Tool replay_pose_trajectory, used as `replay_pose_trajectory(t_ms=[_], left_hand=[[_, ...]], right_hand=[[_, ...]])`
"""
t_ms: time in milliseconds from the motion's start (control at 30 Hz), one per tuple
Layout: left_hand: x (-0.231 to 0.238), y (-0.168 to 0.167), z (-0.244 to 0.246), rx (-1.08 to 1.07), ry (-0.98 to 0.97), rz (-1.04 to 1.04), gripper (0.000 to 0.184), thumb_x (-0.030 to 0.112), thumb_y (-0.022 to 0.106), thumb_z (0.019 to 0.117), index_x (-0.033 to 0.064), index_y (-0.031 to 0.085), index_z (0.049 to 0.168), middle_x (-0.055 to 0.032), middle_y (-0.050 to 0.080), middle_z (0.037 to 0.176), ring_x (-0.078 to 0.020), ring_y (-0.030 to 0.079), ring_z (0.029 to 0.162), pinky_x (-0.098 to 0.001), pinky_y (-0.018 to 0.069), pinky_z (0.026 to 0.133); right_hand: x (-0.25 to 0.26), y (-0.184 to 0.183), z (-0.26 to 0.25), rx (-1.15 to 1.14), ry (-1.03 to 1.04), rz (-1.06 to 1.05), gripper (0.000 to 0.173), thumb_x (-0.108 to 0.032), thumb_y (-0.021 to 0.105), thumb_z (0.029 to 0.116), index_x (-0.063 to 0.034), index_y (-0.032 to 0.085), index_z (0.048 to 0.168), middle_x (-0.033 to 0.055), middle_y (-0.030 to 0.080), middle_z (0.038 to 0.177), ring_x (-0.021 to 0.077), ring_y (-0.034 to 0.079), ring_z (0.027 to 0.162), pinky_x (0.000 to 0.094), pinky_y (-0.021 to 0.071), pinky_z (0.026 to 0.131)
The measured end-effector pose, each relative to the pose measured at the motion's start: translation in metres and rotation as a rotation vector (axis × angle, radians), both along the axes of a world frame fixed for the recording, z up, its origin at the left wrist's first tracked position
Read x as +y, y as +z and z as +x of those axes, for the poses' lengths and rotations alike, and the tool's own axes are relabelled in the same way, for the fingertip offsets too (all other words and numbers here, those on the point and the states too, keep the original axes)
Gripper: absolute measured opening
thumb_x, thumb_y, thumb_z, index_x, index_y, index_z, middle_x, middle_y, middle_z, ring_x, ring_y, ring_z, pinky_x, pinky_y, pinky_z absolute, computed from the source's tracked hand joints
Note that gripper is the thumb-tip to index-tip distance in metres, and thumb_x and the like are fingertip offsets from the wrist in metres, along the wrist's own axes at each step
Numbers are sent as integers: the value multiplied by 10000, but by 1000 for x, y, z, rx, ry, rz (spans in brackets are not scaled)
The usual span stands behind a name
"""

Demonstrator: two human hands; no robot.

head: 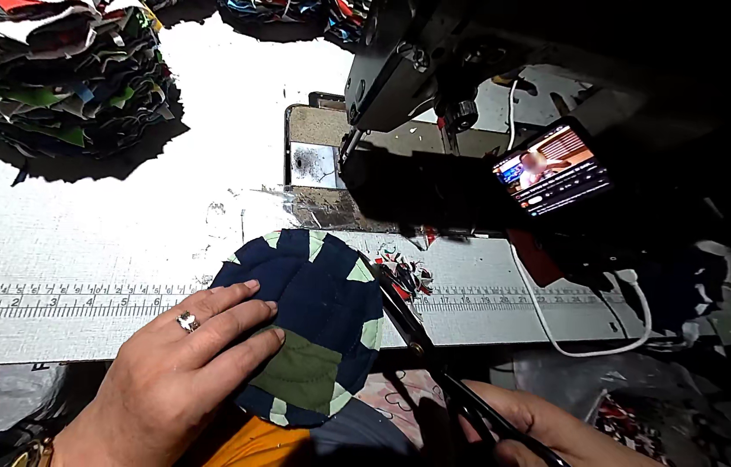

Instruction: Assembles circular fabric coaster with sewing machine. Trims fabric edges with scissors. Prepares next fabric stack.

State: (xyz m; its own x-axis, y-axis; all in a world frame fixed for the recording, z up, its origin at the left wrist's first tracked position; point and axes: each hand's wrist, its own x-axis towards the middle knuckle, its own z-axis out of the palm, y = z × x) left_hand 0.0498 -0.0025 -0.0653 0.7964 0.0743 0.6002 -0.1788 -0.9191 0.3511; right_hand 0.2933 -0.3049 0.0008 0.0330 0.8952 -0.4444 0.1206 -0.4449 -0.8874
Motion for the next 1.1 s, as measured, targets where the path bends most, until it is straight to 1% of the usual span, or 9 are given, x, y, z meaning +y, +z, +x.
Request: replay_pose_trajectory(t_ms=[67, 133, 167, 300, 333, 433, 600, 833, 1100], left_hand=[[2, 2, 1, 12, -3, 3, 220, 118, 587, 981, 158, 749, 1124, -102, 722, 1220, -298, 610, 1293, -477, 500, 1098], [1, 3, 0, 45, 3, 43, 248, 292, 615, 987, 184, 720, 1184, -103, 695, 1283, -299, 578, 1331, -511, 464, 1114], [-3, 3, 1, 55, 9, 66, 271, 318, 620, 986, 200, 703, 1215, -100, 677, 1322, -303, 555, 1356, -527, 447, 1121], [-21, -3, 4, 56, 24, 128, 306, 133, 533, 1025, 236, 652, 1288, -70, 657, 1376, -296, 526, 1388, -516, 429, 1118], [-24, -5, 4, 49, 29, 129, 318, 111, 514, 1030, 233, 652, 1289, -70, 669, 1362, -291, 542, 1376, -501, 442, 1110], [-23, -5, 3, 29, 20, 75, 317, 100, 517, 1034, 237, 671, 1275, -70, 696, 1317, -291, 576, 1345, -477, 487, 1097], [-18, -10, 1, 7, -87, 9, 302, 113, 511, 1046, 238, 669, 1270, -54, 685, 1346, -287, 581, 1342, -460, 510, 1088], [-17, -11, -1, 11, -124, 3, 304, 112, 505, 1048, 235, 662, 1277, -47, 676, 1362, -281, 578, 1347, -463, 506, 1095], [-11, -7, 1, 25, -112, 13, 281, 112, 511, 1047, 232, 681, 1236, -36, 683, 1349, -274, 568, 1360, -469, 495, 1110]], right_hand=[[0, 4, -5, -28, -35, -16, 288, -420, 583, 1028, -138, 605, 973, -85, 583, 775, -16, 575, 668, 184, 495, 592], [0, 7, -8, -40, -57, -27, 244, -360, 581, 1033, -128, 605, 962, -76, 581, 778, -8, 574, 658, 190, 497, 588], [-1, 7, -9, -40, -63, -33, 235, -348, 579, 1034, -126, 602, 959, -73, 584, 766, -1, 578, 650, 197, 499, 584], [-1, 4, -10, -11, -48, -39, 234, -357, 573, 1031, -132, 594, 970, -76, 590, 771, 3, 586, 661, 203, 504, 593], [-2, 2, -8, -4, -27, -44, 278, -404, 574, 1025, -129, 596, 990, -70, 592, 783, 6, 586, 675, 205, 501, 600], [-4, 1, -2, 16, 78, -97, 590, -674, 547, 951, -99, 581, 1079, -31, 585, 868, 25, 569, 763, 217, 472, 646], [0, -2, 4, 44, 133, -89, 655, -739, 527, 919, -113, 570, 1107, -31, 592, 879, 17, 571, 775, 211, 473, 653], [4, -6, 5, 56, 103, -42, 540, -668, 539, 958, -147, 587, 1089, -58, 597, 863, 6, 581, 758, 196, 488, 649], [0, -1, -9, -19, -30, -15, 309, -435, 572, 1028, -130, 603, 989, -78, 580, 774, -11, 568, 674, 187, 482, 596]])
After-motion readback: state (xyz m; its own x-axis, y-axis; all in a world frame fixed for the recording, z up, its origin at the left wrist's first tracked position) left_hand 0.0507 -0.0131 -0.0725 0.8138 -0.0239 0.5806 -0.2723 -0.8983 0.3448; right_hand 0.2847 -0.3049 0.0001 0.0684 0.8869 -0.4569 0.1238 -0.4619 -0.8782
